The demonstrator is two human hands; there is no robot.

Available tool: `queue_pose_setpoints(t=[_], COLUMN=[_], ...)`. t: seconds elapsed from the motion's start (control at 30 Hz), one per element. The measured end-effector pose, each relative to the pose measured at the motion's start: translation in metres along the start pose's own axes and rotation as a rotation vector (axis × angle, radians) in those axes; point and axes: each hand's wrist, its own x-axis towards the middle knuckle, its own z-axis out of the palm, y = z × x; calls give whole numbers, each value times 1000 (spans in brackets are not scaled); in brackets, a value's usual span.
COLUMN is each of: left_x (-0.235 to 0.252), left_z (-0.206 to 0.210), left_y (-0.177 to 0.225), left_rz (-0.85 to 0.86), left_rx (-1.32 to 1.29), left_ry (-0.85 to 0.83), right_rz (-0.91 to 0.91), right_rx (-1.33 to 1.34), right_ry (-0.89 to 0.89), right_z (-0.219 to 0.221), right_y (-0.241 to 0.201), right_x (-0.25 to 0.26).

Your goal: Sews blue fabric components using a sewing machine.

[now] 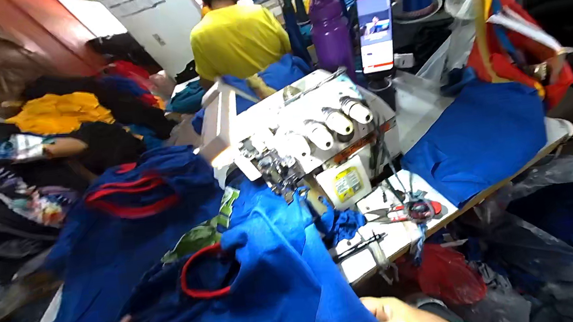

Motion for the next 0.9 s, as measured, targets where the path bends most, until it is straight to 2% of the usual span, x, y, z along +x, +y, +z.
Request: queue_pose_setpoints(t=[0.1,0.17,0.23,0.33,0.47,0.57,0.73,0.9], left_x=[-16,-34,-56,-83,-94,-91,-84,-82], left_z=[-7,-6,1,23,44,42,46,49], left_y=[35,69,104,136,132,131,130,131], left_rz=[63,193,270,318,344,395,384,359], left_rx=[-69,-251,-476,-594,-468,-358,-308,-316], left_ry=[212,247,128,-64,-191,-236,-202,-189], right_rz=[14,-3,-21,-105,-198,-199,-121,-67], right_rx=[43,61,5,-114,-277,-273,-141,-122], right_ry=[1,53,106,158,205,233,137,71], right_z=[0,2,1,-4,-9,-8,-3,-11], right_y=[1,4,6,11,12,11,7,4], right_x=[3,3,3,2,-2,-2,-1,-3])
